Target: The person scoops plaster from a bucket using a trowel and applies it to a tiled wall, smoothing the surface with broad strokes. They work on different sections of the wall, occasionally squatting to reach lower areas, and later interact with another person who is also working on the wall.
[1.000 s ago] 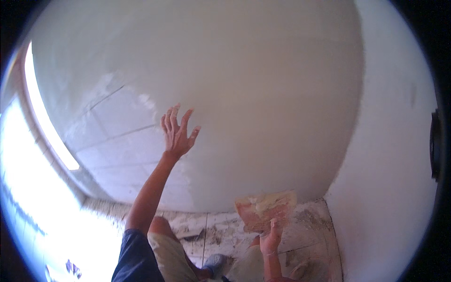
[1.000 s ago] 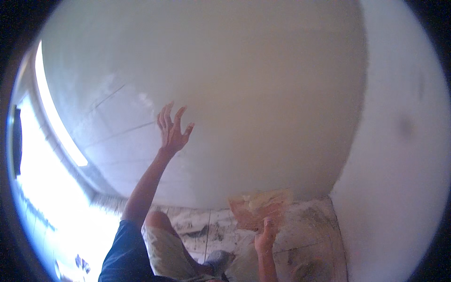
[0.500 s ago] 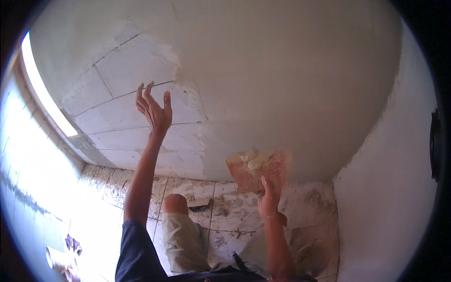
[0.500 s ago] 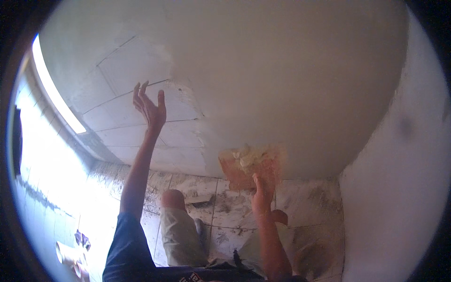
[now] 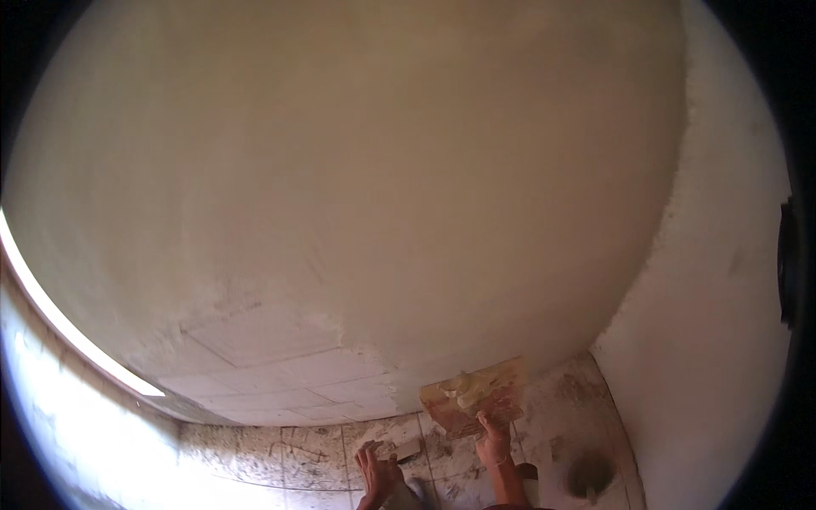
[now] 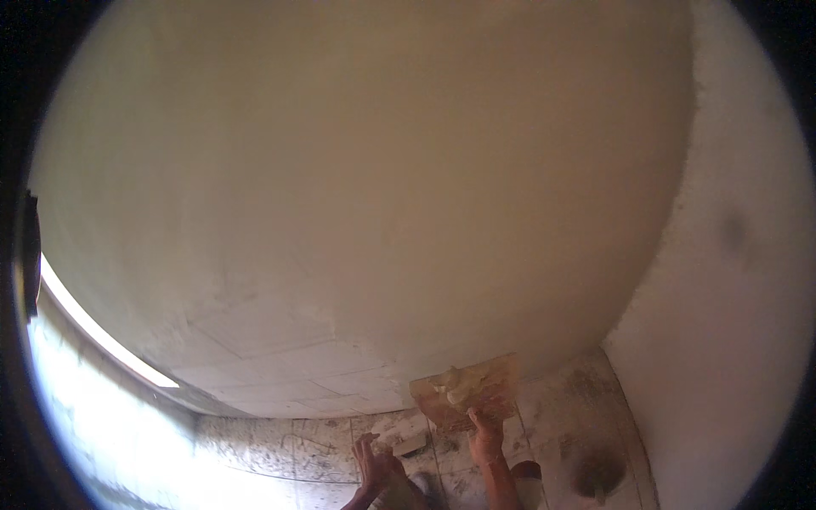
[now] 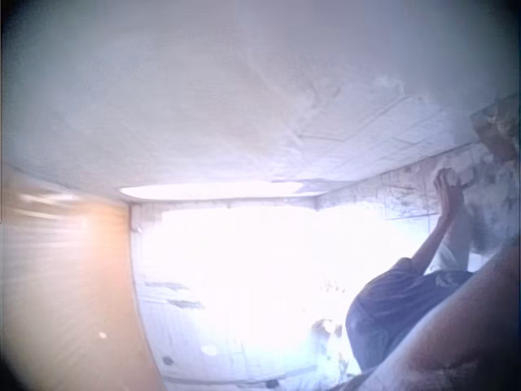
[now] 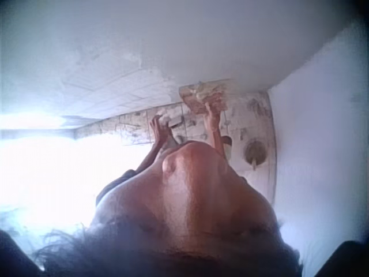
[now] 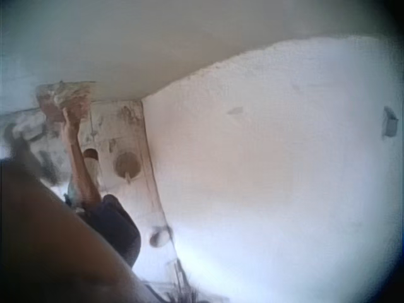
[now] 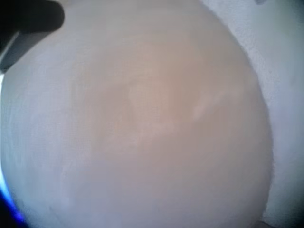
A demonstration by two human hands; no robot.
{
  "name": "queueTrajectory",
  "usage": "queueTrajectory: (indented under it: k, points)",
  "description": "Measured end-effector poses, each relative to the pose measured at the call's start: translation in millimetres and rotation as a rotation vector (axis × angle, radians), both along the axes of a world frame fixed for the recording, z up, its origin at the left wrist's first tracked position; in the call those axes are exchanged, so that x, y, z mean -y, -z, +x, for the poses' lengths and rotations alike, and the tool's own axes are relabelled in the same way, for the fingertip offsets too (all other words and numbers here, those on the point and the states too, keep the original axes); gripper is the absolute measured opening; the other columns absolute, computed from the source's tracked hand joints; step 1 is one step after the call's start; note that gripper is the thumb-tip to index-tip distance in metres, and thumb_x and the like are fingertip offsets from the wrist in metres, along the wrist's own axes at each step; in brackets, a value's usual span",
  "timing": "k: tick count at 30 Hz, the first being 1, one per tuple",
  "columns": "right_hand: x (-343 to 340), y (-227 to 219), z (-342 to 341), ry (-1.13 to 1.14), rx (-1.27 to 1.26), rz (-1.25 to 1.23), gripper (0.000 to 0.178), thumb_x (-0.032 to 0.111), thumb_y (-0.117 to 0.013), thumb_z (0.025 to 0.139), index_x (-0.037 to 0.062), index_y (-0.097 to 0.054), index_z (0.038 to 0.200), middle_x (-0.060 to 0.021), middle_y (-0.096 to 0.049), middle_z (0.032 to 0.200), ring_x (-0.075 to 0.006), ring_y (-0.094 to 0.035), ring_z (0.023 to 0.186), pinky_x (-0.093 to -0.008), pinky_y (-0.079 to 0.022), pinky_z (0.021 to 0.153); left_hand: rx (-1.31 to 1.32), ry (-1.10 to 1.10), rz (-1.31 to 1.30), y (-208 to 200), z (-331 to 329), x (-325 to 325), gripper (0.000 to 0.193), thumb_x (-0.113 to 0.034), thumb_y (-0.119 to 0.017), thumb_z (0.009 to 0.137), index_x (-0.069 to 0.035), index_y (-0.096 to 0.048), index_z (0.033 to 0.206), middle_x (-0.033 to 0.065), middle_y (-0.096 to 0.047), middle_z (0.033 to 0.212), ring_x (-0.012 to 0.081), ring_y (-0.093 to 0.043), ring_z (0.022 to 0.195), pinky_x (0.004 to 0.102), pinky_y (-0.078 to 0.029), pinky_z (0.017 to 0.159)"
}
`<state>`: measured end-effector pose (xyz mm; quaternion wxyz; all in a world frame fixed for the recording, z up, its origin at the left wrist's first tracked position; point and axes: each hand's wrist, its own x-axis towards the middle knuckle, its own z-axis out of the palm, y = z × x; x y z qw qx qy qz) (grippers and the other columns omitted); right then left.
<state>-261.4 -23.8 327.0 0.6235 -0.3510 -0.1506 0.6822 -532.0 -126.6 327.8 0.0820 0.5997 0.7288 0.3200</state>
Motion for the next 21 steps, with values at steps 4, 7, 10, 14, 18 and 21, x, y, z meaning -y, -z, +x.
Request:
queueTrajectory:
  k: [4, 7, 10, 14, 18, 21]
  points:
    - [0, -92, -10, 0.035, 0.049, -0.221, 0.045, 0.016, -0.072, 0.091, 0.0089, -0.061, 0.134, -0.0023, -0.065, 0.119, -0.0206, -0.061, 0.111, -0.0383, -0.043, 0.102, -0.103, 0.172, -0.157, -93, -32, -2, 0.05, -0.016, -0.073, 0.083, -0.003, -0.053, 0.127, 0.0213, -0.054, 0.124, 0.0419, -0.047, 0.119, 0.0535, -0.035, 0.104]
    - [0, -96, -19, 0.021, 0.389, -0.07, 0.044, 0.011, -0.069, 0.094, 0.0029, -0.058, 0.135, -0.0091, -0.054, 0.142, -0.0191, -0.051, 0.132, -0.0374, -0.039, 0.112, -0.146, 0.177, -0.291, -153, -58, 9, 0.045, -0.015, -0.07, 0.085, -0.003, -0.054, 0.125, 0.0209, -0.056, 0.122, 0.0419, -0.048, 0.118, 0.0532, -0.036, 0.103]
    - [-12, -128, -22, 0.001, 0.187, -0.196, 0.055, 0.015, -0.067, 0.096, 0.0015, -0.047, 0.146, -0.0117, -0.037, 0.159, -0.0215, -0.037, 0.145, -0.0375, -0.031, 0.118, -0.193, 0.125, -0.333, -192, -76, 5, 0.042, -0.014, -0.069, 0.087, -0.002, -0.054, 0.124, 0.0212, -0.057, 0.117, 0.041, -0.05, 0.115, 0.0517, -0.037, 0.101]
    - [-50, -92, -59, 0.092, 0.592, -0.073, 0.065, 0.022, -0.064, 0.099, 0.0024, -0.036, 0.155, -0.0144, -0.028, 0.164, -0.024, -0.025, 0.152, -0.0375, -0.021, 0.123, -0.302, 0.123, -0.496, -198, -122, 45, 0.044, -0.015, -0.072, 0.086, -0.003, -0.054, 0.125, 0.0183, -0.057, 0.118, 0.0377, -0.05, 0.115, 0.0496, -0.038, 0.101]
    - [-102, -26, -95, 0.179, 0.637, -0.073, 0.064, 0.019, -0.061, 0.1, 0.0033, -0.034, 0.157, -0.0145, -0.028, 0.165, -0.0235, -0.024, 0.153, -0.0371, -0.022, 0.122, -0.27, 0.292, -0.675, -149, -162, 54, 0.049, -0.022, -0.074, 0.088, -0.005, -0.055, 0.129, 0.0179, -0.059, 0.123, 0.0362, -0.051, 0.119, 0.0486, -0.038, 0.103]
    - [-127, -5, -118, 0.295, 0.597, -0.046, 0.058, 0.016, -0.059, 0.101, 0.002, -0.04, 0.153, -0.0151, -0.035, 0.161, -0.023, -0.029, 0.151, -0.0367, -0.026, 0.12, -0.212, 0.417, -0.787, -157, -192, 34, 0.051, -0.024, -0.075, 0.088, -0.005, -0.054, 0.131, 0.0176, -0.061, 0.122, 0.035, -0.054, 0.117, 0.0472, -0.039, 0.102]
